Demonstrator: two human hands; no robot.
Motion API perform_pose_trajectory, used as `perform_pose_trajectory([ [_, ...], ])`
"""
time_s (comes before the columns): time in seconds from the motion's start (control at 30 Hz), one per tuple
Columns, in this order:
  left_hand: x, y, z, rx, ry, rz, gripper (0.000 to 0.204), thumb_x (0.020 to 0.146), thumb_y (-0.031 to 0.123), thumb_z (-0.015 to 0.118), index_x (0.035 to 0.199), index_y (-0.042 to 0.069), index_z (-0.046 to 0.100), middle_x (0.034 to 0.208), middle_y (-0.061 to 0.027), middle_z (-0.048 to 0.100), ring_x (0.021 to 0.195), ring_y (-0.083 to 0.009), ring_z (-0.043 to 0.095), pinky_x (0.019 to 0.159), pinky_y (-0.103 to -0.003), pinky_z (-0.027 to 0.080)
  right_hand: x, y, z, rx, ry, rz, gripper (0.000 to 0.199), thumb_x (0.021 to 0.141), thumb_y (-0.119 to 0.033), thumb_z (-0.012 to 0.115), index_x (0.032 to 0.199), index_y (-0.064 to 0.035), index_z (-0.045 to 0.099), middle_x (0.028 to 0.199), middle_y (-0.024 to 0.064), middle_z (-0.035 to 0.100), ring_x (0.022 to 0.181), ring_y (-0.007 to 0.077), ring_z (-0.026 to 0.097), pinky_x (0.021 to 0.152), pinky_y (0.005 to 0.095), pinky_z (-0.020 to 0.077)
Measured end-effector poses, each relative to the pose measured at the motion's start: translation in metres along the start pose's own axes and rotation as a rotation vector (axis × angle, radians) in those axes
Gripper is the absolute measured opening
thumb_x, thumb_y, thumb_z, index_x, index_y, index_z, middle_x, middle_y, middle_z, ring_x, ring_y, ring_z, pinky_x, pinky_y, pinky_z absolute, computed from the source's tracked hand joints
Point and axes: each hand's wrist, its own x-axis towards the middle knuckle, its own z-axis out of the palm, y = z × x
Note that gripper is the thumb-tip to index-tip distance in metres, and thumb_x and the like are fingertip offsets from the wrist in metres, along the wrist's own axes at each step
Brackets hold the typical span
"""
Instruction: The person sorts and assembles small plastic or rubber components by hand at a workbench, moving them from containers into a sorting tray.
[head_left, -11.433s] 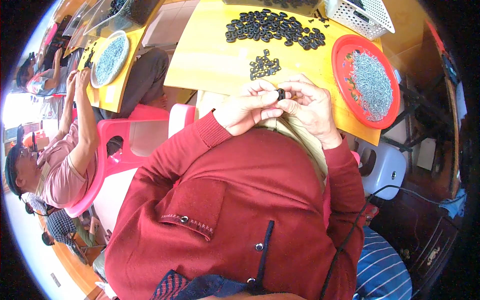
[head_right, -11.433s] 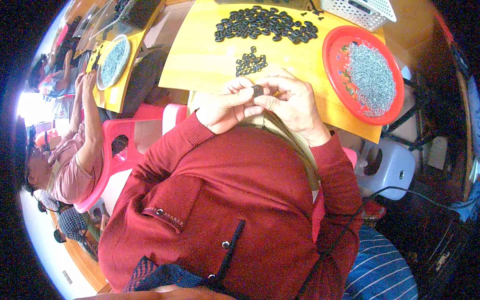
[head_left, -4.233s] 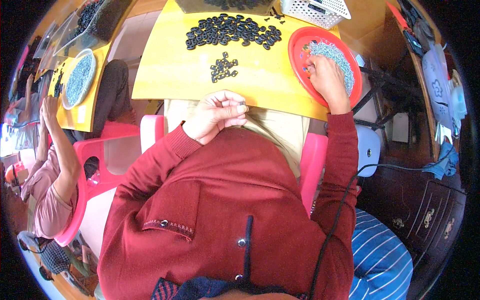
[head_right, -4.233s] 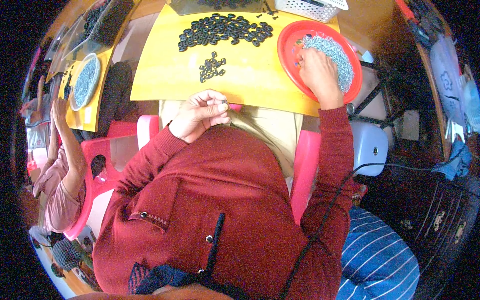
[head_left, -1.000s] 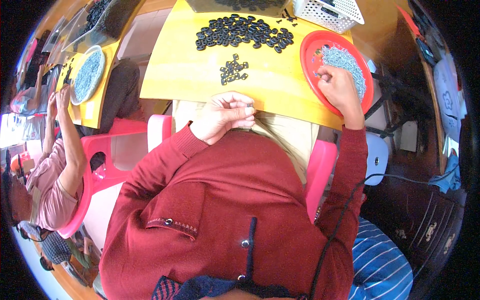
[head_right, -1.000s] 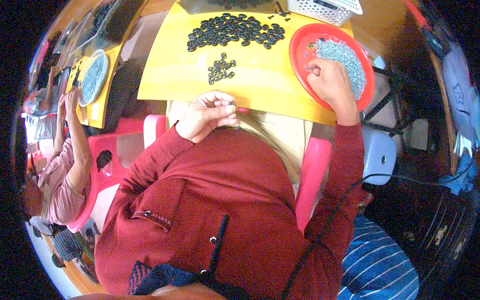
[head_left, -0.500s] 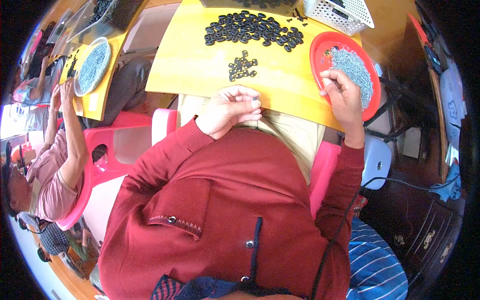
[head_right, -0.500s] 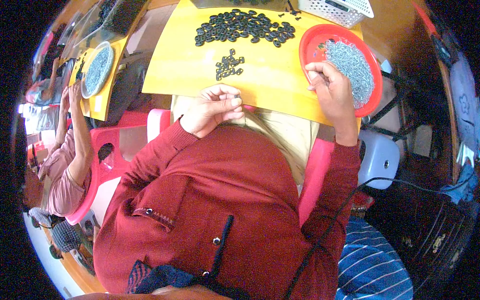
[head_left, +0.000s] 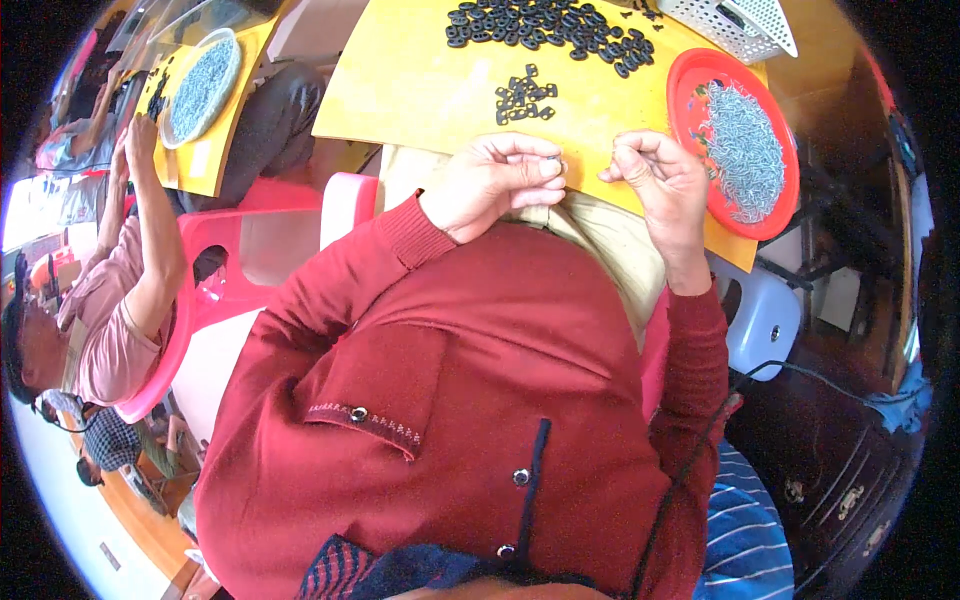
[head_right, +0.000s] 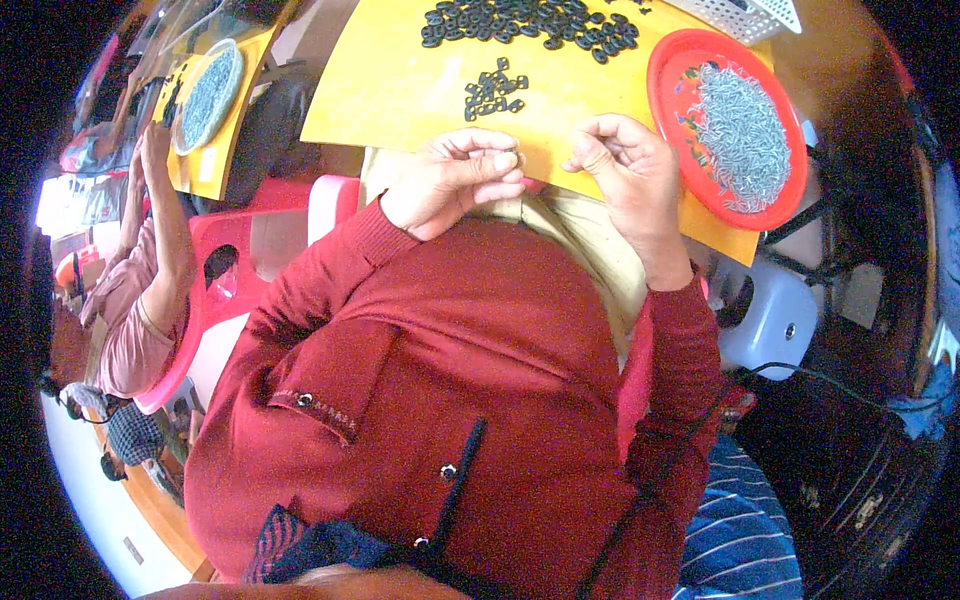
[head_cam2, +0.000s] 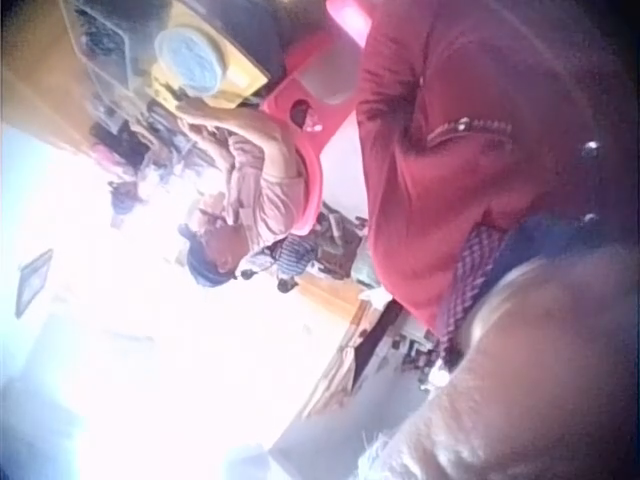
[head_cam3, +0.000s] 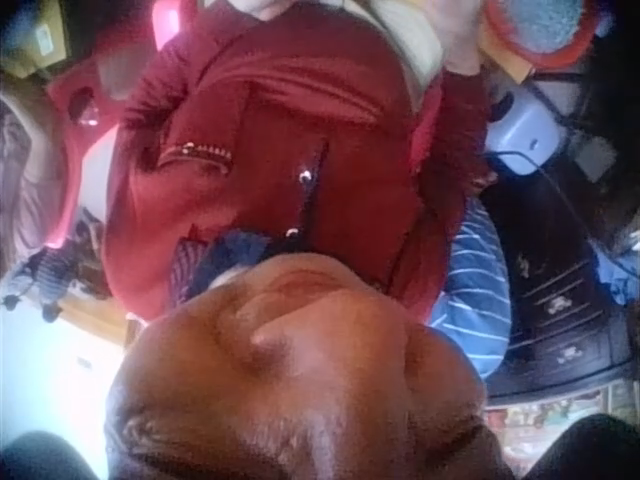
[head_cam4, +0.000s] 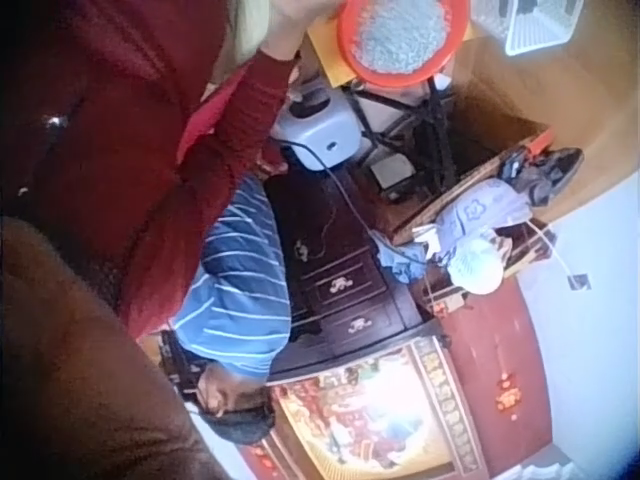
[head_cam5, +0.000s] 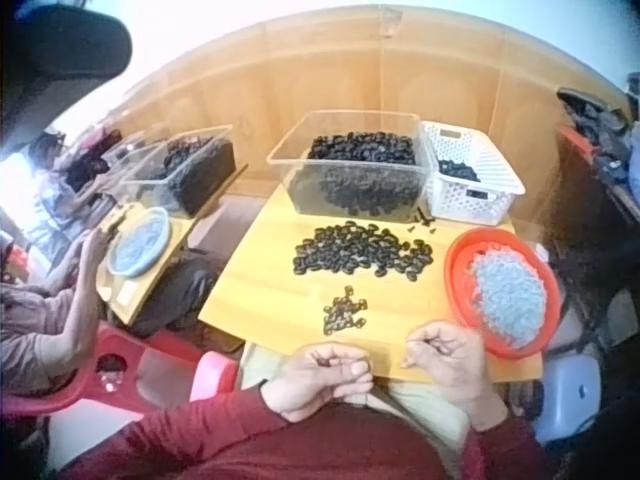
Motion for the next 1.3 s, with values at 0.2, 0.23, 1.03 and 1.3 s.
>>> perform_pose_trajectory([
  [0.2, 0.000, -0.001, -0.004, -0.004, -0.011, 0.008, 0.018, 0.087, 0.001, 0.057, 0.105, -0.002, 0.058, 0.096, -0.0123, 0.063, 0.090, -0.0223, 0.064, 0.084, -0.033, 0.054, -0.003, 0.010, 0.017, 0.086, 0.028, 0.049, 0.011, 0.087, -0.007, 0.060, 0.091, 0.0029, 0.061, 0.079, 0.0023, 0.061, 0.070, 0.0088, 0.060, 0.067, 0.0235, 0.0522],
  [0.23, -0.001, -0.001, -0.005, 0.008, -0.026, 0.010, 0.019, 0.087, 0.002, 0.057, 0.105, 0.000, 0.059, 0.098, -0.0121, 0.064, 0.091, -0.0229, 0.064, 0.086, -0.034, 0.053, -0.003, 0.010, 0.020, 0.076, 0.034, 0.061, 0.011, 0.087, -0.008, 0.061, 0.091, 0.0026, 0.062, 0.078, 0.0020, 0.061, 0.070, 0.0085, 0.059, 0.067, 0.0226, 0.0511],
  [1.03, -0.002, -0.002, -0.004, -0.017, -0.008, 0.018, 0.021, 0.086, 0.001, 0.057, 0.107, -0.001, 0.058, 0.100, -0.0154, 0.064, 0.094, -0.0250, 0.064, 0.086, -0.034, 0.053, -0.009, 0.014, 0.036, 0.019, 0.024, 0.071, 0.012, 0.088, -0.010, 0.060, 0.090, 0.0020, 0.063, 0.076, 0.0011, 0.061, 0.068, 0.0061, 0.057, 0.062, 0.0188, 0.0472],
  [1.3, -0.001, -0.002, -0.003, 0.007, -0.017, 0.010, 0.020, 0.086, 0.001, 0.058, 0.106, -0.002, 0.058, 0.099, -0.0148, 0.064, 0.092, -0.0231, 0.064, 0.085, -0.032, 0.054, -0.008, 0.016, 0.035, 0.022, 0.009, 0.072, 0.011, 0.088, -0.009, 0.060, 0.089, 0.0018, 0.063, 0.075, 0.0012, 0.061, 0.067, 0.0055, 0.056, 0.061, 0.0183, 0.0470],
])
